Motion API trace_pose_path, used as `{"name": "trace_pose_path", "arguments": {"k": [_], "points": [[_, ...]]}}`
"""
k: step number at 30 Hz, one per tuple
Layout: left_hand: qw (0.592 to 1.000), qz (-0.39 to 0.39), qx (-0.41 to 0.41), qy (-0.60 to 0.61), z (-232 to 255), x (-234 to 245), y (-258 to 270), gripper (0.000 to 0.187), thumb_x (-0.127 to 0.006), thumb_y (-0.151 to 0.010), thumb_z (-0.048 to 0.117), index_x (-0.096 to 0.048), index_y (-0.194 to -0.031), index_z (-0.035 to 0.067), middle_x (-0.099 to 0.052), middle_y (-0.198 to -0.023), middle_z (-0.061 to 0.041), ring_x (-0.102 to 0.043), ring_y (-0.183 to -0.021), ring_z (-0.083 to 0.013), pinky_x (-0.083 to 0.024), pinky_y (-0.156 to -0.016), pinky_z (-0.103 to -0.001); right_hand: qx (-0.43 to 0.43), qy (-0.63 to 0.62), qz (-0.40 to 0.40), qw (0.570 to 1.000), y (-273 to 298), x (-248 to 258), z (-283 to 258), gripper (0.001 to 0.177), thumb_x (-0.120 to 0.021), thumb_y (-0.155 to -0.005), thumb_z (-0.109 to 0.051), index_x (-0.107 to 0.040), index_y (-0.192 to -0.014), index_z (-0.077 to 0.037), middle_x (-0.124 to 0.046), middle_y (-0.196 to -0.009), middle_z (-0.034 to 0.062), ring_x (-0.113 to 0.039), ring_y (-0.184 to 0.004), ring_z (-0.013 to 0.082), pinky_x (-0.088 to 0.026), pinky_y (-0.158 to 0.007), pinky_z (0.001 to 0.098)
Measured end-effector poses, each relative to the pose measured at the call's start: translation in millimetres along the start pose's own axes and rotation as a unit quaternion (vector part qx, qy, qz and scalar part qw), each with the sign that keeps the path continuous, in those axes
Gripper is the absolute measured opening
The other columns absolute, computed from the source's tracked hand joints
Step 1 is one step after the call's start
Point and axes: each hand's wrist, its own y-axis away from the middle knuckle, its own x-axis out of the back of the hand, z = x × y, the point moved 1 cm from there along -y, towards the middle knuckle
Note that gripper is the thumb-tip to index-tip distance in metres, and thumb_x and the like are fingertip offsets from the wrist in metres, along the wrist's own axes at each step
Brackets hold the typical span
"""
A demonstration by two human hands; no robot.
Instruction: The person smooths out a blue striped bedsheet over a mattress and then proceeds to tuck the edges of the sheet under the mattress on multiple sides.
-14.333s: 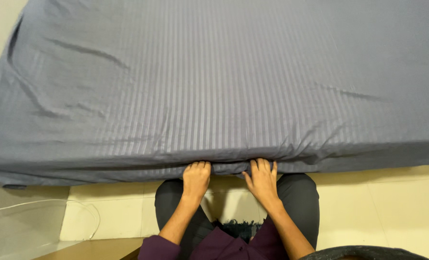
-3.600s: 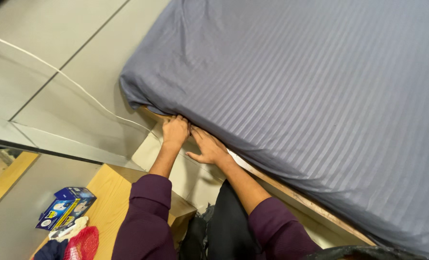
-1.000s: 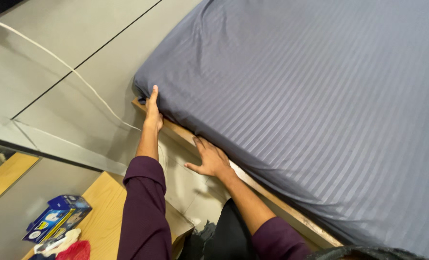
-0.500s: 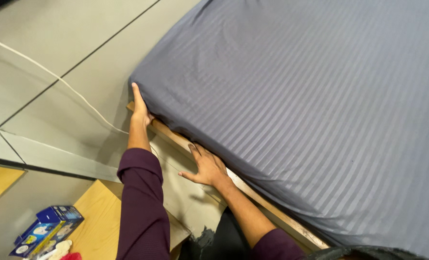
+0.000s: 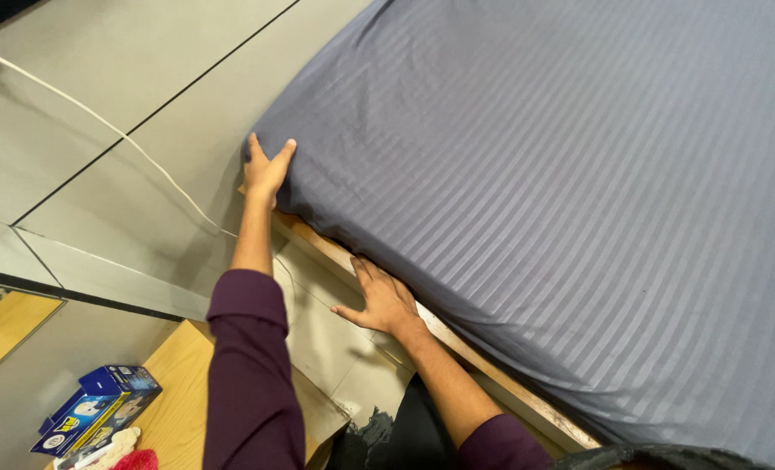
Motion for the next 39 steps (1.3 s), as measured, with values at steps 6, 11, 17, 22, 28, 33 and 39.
{"name": "trace_pose_path", "arguments": {"k": [6,11,17,22,28,33,39], "points": [[0.939,0.044,0.06,0.335,-44,-51,-53,0.129,-0.09,-0.064,0.036,-0.009,-0.16,0.005,-0.033,-0.157,-0.025,-0.041,-0.144,-0.0358,-0.037,-0.117,-0.045,-0.017,0.018,-0.018,1.0,0,0,-1,0.113,-0.061,-0.077,-0.079,-0.034,-0.156,-0.002,-0.039,-0.158,0.0209,-0.038,-0.145,0.0389,-0.034,-0.117,0.0505],[0.923,-0.002,0.149,0.354,-49,-39,-50,0.115,-0.09,-0.068,0.041,-0.027,-0.158,0.007,-0.03,-0.158,-0.024,-0.04,-0.146,-0.0347,-0.038,-0.116,-0.046,-0.02,0.015,-0.02,0.999,0,0,0,0.116,-0.06,-0.076,-0.081,-0.033,-0.158,-0.004,-0.037,-0.16,0.0201,-0.036,-0.146,0.0398,-0.033,-0.116,0.0512],[0.928,0.18,-0.316,0.08,3,-48,85,0.084,-0.077,-0.094,0.039,-0.036,-0.16,0.008,-0.028,-0.17,-0.025,-0.027,-0.158,-0.0423,-0.024,-0.127,-0.057,0.001,0.031,0.016,0.999,-5,-15,10,0.112,-0.057,-0.081,-0.082,-0.035,-0.157,-0.003,-0.039,-0.16,0.0199,-0.035,-0.149,0.0365,-0.031,-0.121,0.0484],[0.915,-0.059,-0.378,-0.131,42,-63,180,0.078,-0.066,-0.085,0.062,-0.047,-0.153,0.029,-0.04,-0.163,-0.002,-0.024,-0.154,-0.0361,0.002,-0.113,-0.08,-0.001,0.127,0.023,0.992,-37,-45,12,0.086,-0.061,-0.085,-0.062,-0.048,-0.146,-0.002,-0.049,-0.149,0.0227,-0.047,-0.137,0.0365,-0.039,-0.111,0.0476],[0.883,-0.018,-0.429,-0.19,38,-69,180,0.071,-0.059,-0.089,0.067,-0.054,-0.15,0.032,-0.038,-0.164,-0.005,-0.025,-0.153,-0.0368,0.001,-0.111,-0.08,-0.026,0.108,-0.026,0.993,26,-27,20,0.065,-0.068,-0.087,-0.037,-0.056,-0.143,-0.006,-0.061,-0.143,0.0147,-0.056,-0.138,0.03,-0.046,-0.116,0.0411],[0.876,0.006,-0.448,-0.179,27,-83,175,0.065,-0.058,-0.092,0.062,-0.056,-0.15,0.031,-0.04,-0.164,-0.007,-0.026,-0.153,-0.0385,-0.002,-0.112,-0.079,-0.03,0.145,0.182,0.972,195,-11,29,0.082,-0.068,-0.091,-0.045,-0.038,-0.15,0.003,-0.044,-0.155,0.0203,-0.039,-0.147,0.0337,-0.027,-0.12,0.0514],[0.881,0.022,-0.443,-0.167,30,-80,183,0.062,-0.057,-0.098,0.056,-0.056,-0.152,0.025,-0.041,-0.164,-0.013,-0.026,-0.153,-0.0427,-0.004,-0.113,-0.079,-0.21,0.214,0.217,0.929,332,27,56,0.084,-0.062,-0.089,-0.057,-0.042,-0.147,0.0,-0.051,-0.143,0.0193,-0.043,-0.136,0.0339,-0.027,-0.117,0.0538]]}}
